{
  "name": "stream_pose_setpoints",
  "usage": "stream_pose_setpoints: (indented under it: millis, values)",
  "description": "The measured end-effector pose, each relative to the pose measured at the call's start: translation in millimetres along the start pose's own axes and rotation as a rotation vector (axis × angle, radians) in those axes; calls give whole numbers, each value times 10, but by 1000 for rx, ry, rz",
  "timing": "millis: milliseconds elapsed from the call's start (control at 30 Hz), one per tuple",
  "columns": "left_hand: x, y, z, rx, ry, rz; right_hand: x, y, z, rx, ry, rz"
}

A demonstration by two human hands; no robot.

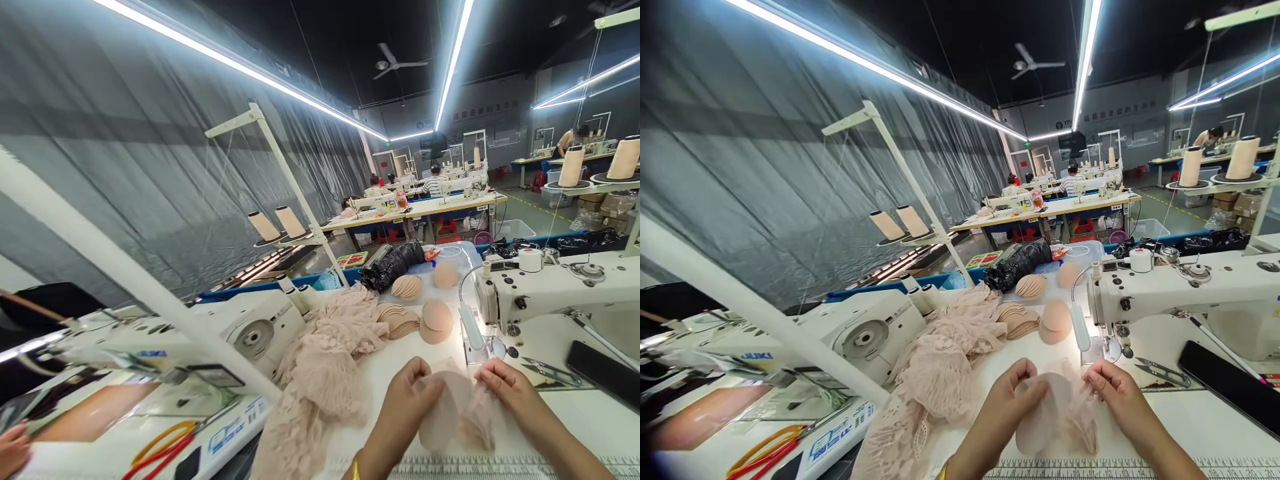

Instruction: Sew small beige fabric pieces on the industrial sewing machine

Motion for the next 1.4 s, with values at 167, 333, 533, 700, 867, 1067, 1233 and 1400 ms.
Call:
stream_pose_setpoints:
  millis: [167,333,533,700,867,1067,1233,1400]
  values:
    - [-219,178,-203,55,-24,-90,-37,143,-153,98,90,-35]
    - [-265,212,116,-162,-328,-115,-119,270,-202,210,235,-58]
    - [-501,248,351,-290,46,-606,-229,513,-464,420,400,-206]
    - [-480,387,60,87,55,-821,-39,690,-799,597,535,-2]
    - [-47,226,148,-229,-392,-430,-80,782,-932,852,663,109]
    - [291,284,614,-991,-996,151,-234,475,-506,1020,850,53]
    - [-159,230,384,-1006,-883,-107,-48,166,-247,817,893,-115]
    - [-869,-116,163,-1097,-998,-365,224,-27,-221,636,936,-198]
Point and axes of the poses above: each hand's wrist, its own y-axis away from the middle knuckle, its own x-axis out of the back of the hand, z = x × y, the point moved 6 cm from there along -y, towards the middle knuckle, and after that the axes turned 3 degrees about -x, right-handed, at the moved point
